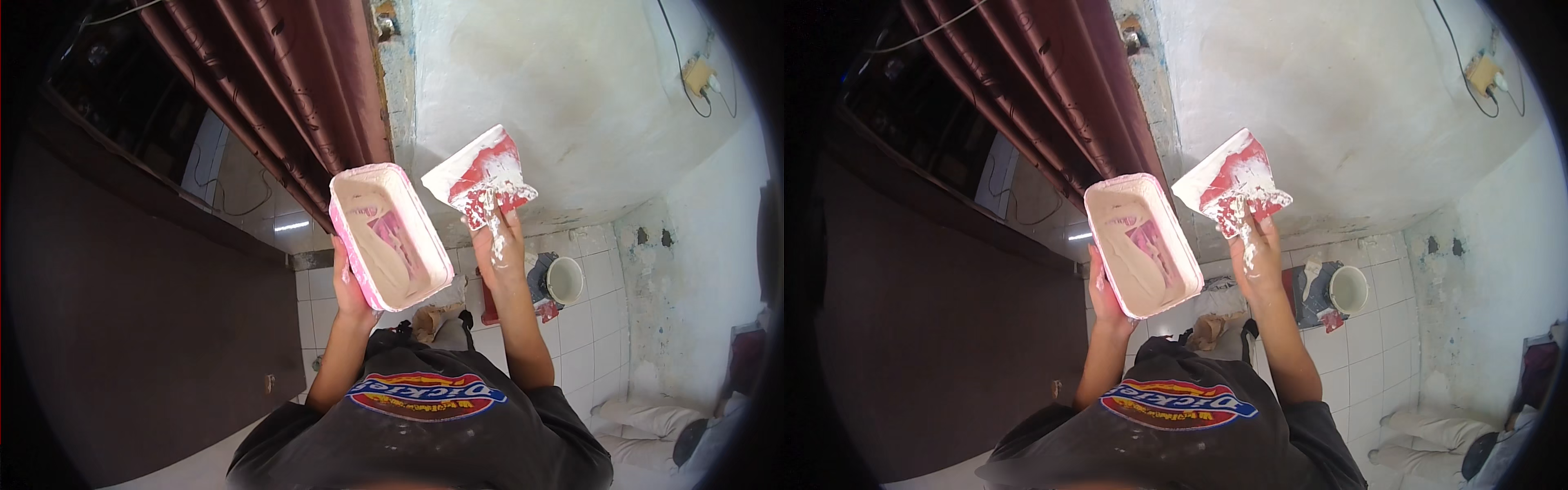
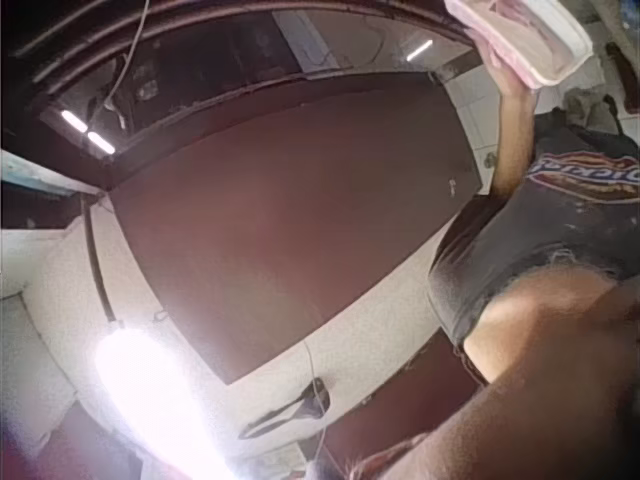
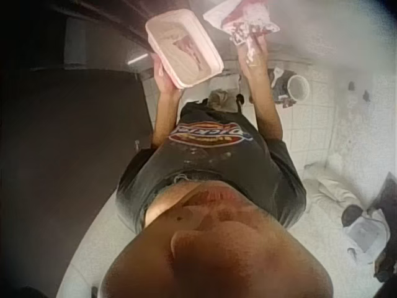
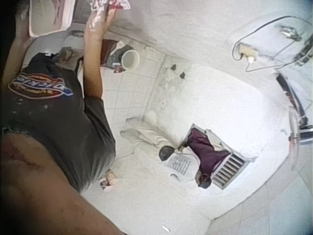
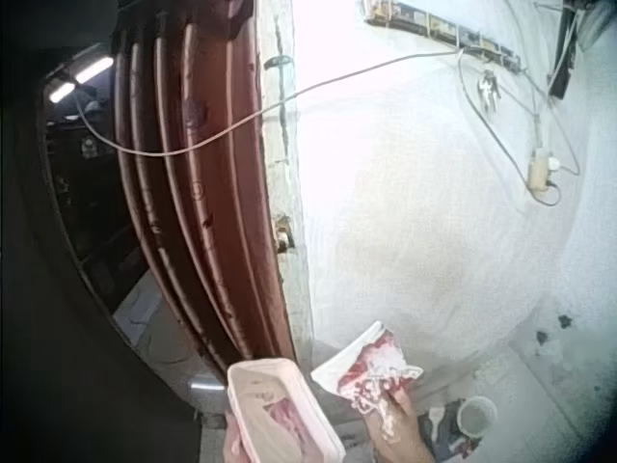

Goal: The person applies wall filler to a wall using a scraper.

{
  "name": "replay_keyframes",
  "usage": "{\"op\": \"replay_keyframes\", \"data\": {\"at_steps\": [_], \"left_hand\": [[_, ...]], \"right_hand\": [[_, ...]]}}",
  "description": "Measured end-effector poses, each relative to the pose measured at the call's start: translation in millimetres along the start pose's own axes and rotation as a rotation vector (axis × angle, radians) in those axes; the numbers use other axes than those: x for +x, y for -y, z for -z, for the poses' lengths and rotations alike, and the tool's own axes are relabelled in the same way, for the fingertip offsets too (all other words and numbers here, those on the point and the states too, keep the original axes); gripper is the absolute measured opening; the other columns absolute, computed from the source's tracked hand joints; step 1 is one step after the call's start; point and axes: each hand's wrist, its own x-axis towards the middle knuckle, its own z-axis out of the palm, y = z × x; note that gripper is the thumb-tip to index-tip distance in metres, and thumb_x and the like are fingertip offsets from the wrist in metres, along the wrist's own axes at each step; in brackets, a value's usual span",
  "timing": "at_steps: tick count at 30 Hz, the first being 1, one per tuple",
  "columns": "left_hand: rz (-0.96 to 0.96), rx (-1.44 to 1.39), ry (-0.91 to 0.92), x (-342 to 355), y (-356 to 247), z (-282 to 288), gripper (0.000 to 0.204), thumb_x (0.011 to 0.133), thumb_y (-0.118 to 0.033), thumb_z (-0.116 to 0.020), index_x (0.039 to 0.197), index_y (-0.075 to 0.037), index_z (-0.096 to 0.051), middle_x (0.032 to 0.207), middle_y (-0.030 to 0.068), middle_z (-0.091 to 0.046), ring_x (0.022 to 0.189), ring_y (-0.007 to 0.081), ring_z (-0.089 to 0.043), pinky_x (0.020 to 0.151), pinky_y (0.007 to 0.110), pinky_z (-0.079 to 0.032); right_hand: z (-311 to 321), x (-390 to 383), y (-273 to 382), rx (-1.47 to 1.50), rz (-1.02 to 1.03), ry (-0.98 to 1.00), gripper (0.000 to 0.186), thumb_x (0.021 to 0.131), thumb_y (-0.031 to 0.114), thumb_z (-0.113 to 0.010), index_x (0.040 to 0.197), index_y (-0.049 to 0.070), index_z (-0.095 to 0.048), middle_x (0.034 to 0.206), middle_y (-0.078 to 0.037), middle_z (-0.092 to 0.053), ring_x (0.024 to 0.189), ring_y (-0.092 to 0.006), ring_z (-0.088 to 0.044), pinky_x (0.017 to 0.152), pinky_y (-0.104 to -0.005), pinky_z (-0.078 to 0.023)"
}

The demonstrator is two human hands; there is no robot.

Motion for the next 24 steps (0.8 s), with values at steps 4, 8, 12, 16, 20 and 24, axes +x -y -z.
{"op": "replay_keyframes", "data": {"at_steps": [4, 8, 12, 16, 20, 24], "left_hand": [[-0.003, 0.046, -0.016, -10, 0, -12, 0.060, 0.100, -0.051, -0.034, 0.139, -0.006, -0.039, 0.131, 0.0130, -0.052, 0.116, 0.0259, -0.055, 0.098, 0.040, -0.046], [0.051, -0.003, 0.000, -23, -4, -25, 0.060, 0.100, -0.051, -0.034, 0.139, -0.006, -0.039, 0.131, 0.0126, -0.052, 0.115, 0.0257, -0.055, 0.097, 0.041, -0.047], [0.112, -0.081, -0.025, -29, -4, -24, 0.059, 0.100, -0.051, -0.035, 0.138, -0.007, -0.040, 0.129, 0.0130, -0.053, 0.115, 0.0259, -0.056, 0.096, 0.042, -0.047], [0.158, -0.125, -0.043, -30, -8, -20, 0.057, 0.099, -0.051, -0.037, 0.136, -0.008, -0.042, 0.127, 0.0121, -0.054, 0.112, 0.0262, -0.057, 0.095, 0.042, -0.048], [0.170, -0.134, -0.047, -33, -10, -24, 0.056, 0.099, -0.050, -0.037, 0.135, -0.008, -0.043, 0.126, 0.0113, -0.055, 0.111, 0.0257, -0.058, 0.093, 0.041, -0.049], [0.132, -0.093, 0.005, -39, -15, -25, 0.061, 0.098, -0.053, -0.037, 0.138, -0.007, -0.040, 0.128, 0.0123, -0.054, 0.113, 0.0250, -0.056, 0.095, 0.040, -0.048]], "right_hand": [[-19, -19, -10, -0.070, 0.076, -0.026, 0.026, 0.097, 0.006, -0.051, 0.122, 0.004, -0.054, 0.119, -0.007, -0.059, 0.106, -0.0172, -0.058, 0.087, -0.0345, -0.048], [-9, -31, -24, -0.487, 0.184, -0.039, 0.019, 0.094, 0.009, -0.059, 0.110, -0.001, -0.062, 0.101, -0.006, -0.067, 0.088, -0.0110, -0.062, 0.075, -0.0258, -0.048], [2, -35, -36, -0.744, 0.265, -0.018, 0.017, 0.094, 0.006, -0.058, 0.106, -0.004, -0.065, 0.093, -0.005, -0.069, 0.084, -0.0107, -0.062, 0.078, -0.0234, -0.048], [-26, -34, -27, -0.975, 0.588, 0.223, 0.035, 0.076, -0.007, -0.065, 0.110, -0.003, -0.066, 0.111, -0.018, -0.065, 0.101, -0.0283, -0.063, 0.085, -0.0342, -0.049], [-14, -30, -40, -1.074, 0.662, 0.258, 0.043, 0.072, -0.004, -0.066, 0.115, -0.001, -0.065, 0.114, -0.018, -0.064, 0.102, -0.0302, -0.062, 0.088, -0.0362, -0.049], [5, -36, -57, -1.120, 0.544, 0.268, 0.037, 0.084, 0.001, -0.058, 0.122, 0.000, -0.061, 0.116, -0.019, -0.063, 0.105, -0.0310, -0.061, 0.089, -0.0364, -0.048]]}}
